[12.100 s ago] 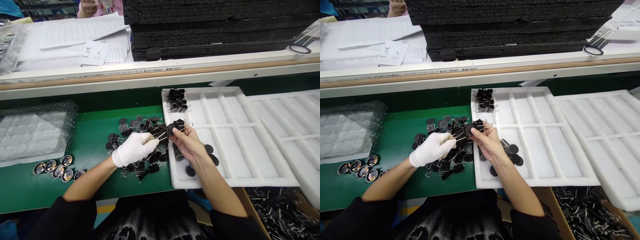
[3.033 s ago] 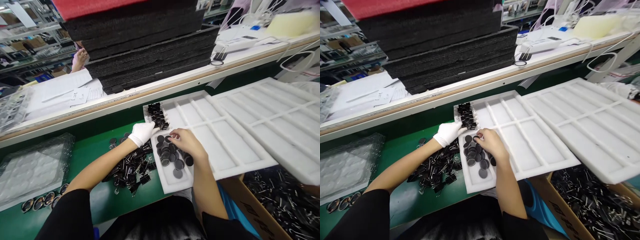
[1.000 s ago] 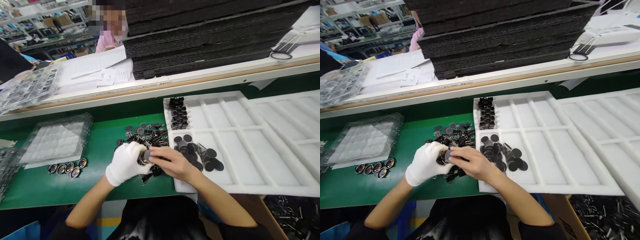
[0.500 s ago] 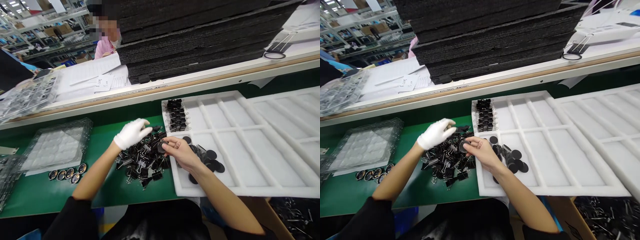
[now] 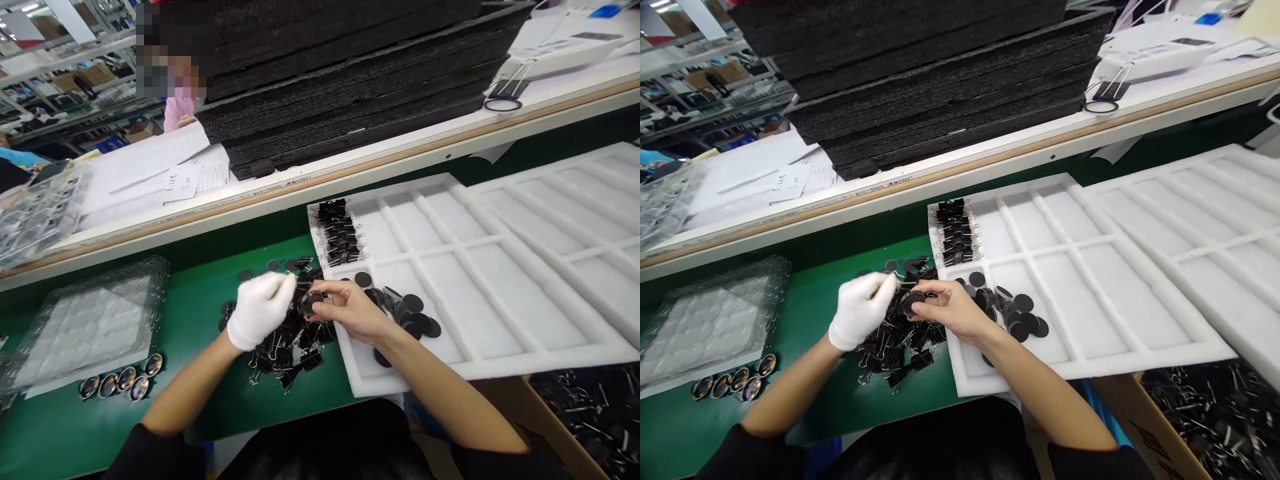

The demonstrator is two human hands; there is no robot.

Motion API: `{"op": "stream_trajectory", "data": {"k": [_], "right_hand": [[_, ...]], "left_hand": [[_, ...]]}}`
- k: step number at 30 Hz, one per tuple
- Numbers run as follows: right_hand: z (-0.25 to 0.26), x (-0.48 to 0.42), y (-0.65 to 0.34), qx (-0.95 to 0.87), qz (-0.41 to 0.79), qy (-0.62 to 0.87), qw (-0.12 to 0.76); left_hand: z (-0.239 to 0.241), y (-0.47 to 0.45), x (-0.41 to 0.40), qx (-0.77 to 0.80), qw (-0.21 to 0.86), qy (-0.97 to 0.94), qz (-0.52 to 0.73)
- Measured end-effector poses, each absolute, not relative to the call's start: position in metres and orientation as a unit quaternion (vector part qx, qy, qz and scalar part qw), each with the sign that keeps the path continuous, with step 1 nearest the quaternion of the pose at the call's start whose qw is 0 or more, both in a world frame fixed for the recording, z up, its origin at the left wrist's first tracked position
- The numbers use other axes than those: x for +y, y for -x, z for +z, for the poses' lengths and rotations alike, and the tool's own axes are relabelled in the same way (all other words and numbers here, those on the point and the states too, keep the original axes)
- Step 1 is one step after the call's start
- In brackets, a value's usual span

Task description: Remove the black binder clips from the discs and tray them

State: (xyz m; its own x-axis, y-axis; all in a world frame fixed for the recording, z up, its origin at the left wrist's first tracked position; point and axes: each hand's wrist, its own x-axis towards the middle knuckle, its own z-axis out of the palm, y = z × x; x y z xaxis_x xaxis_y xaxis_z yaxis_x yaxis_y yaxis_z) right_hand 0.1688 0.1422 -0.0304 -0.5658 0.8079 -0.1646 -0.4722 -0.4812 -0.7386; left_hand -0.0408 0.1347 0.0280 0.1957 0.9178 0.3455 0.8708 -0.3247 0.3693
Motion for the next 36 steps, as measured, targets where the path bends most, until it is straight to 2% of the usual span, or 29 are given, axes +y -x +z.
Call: {"op": "stream_trajectory", "data": {"k": [8,14,17,19,24,29,36], "right_hand": [[-0.031,0.138,-0.178,-0.476,0.778,0.240,0.332],[-0.031,0.139,-0.184,-0.540,0.751,0.255,0.282],[-0.030,0.140,-0.185,-0.534,0.760,0.256,0.267],[-0.029,0.141,-0.183,-0.485,0.780,0.267,0.290],[-0.027,0.141,-0.172,-0.266,0.792,0.340,0.431],[-0.027,0.139,-0.165,-0.230,0.812,0.334,0.419],[-0.029,0.133,-0.160,-0.210,0.783,0.371,0.453]], "left_hand": [[0.028,0.060,0.126,0.542,0.185,-0.816,0.085],[0.029,0.048,0.119,0.515,0.211,-0.828,0.069],[0.030,0.049,0.118,0.536,0.261,-0.801,0.050],[0.029,0.053,0.117,0.551,0.298,-0.778,0.047],[0.025,0.056,0.111,0.590,0.366,-0.713,0.094],[0.022,0.046,0.107,0.608,0.399,-0.676,0.119],[0.018,0.039,0.108,0.618,0.423,-0.651,0.124]]}}
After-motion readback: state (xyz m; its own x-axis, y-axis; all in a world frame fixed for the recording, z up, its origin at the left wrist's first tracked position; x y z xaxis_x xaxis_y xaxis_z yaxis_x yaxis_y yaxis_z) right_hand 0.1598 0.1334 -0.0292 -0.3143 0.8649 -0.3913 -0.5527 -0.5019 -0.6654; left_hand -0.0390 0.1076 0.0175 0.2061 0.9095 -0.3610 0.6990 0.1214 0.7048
